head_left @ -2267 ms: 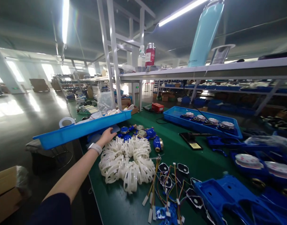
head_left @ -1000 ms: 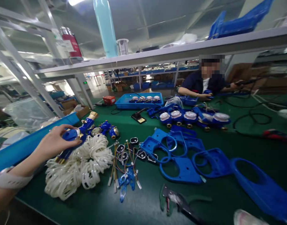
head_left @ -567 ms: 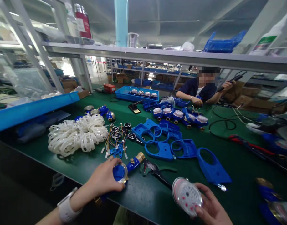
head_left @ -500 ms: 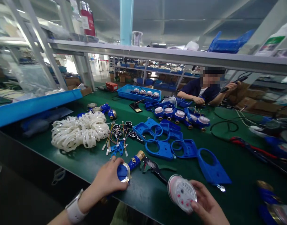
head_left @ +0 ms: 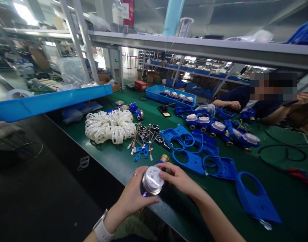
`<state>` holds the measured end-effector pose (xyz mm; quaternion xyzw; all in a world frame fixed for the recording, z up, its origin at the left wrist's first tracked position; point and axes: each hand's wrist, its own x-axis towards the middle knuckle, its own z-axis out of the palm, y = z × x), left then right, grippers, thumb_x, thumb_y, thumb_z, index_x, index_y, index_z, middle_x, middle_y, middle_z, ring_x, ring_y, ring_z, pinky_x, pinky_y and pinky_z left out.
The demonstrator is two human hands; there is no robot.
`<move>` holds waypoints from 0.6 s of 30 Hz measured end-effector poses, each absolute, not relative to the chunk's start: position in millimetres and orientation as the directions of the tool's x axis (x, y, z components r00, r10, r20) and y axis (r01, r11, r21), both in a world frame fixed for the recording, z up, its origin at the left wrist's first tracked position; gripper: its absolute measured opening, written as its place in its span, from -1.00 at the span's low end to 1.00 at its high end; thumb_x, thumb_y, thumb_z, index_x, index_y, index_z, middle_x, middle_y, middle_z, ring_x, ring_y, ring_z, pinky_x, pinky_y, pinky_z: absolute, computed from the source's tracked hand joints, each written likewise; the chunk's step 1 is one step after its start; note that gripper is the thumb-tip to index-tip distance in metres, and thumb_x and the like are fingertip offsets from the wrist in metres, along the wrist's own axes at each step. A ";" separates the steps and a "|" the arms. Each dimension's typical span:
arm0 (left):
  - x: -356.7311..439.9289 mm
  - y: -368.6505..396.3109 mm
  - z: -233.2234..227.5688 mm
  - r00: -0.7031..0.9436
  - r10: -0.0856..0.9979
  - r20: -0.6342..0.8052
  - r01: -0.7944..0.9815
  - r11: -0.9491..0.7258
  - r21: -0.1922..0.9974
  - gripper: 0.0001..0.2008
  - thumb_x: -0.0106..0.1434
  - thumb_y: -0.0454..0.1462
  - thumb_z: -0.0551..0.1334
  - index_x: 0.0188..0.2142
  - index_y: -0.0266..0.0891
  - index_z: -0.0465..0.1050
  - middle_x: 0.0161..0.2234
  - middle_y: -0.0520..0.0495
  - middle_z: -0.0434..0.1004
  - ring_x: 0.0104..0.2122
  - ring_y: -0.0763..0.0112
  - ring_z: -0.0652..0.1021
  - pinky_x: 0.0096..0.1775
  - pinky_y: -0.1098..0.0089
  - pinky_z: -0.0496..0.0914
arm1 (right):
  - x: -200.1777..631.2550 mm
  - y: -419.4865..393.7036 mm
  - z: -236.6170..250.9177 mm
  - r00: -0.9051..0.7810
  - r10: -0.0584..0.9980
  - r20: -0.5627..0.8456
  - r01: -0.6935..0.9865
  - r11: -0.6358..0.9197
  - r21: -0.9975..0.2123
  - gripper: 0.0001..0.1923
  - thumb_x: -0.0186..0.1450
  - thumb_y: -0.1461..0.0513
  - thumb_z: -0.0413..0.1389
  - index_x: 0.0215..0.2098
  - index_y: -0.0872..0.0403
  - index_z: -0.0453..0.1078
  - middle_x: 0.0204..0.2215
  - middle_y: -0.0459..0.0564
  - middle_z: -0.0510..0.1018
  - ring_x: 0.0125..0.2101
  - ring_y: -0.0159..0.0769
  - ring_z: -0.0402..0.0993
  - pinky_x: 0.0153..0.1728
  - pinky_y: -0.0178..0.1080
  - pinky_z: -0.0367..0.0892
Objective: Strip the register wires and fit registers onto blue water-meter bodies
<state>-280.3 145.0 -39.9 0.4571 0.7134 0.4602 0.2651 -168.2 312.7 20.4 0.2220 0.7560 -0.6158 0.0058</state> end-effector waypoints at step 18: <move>-335.2 177.1 -43.1 0.011 0.962 0.274 0.250 -0.268 0.930 -0.31 -0.05 -0.10 0.45 0.07 -0.22 0.36 0.06 -0.15 0.35 0.14 0.17 0.27 0.20 0.17 0.11 | -142.9 302.1 64.5 -0.801 0.561 0.211 0.369 0.739 -0.564 -0.66 0.40 0.04 -0.02 0.10 -0.08 0.27 0.02 -0.09 0.39 0.03 -0.32 0.30 0.01 -0.26 0.24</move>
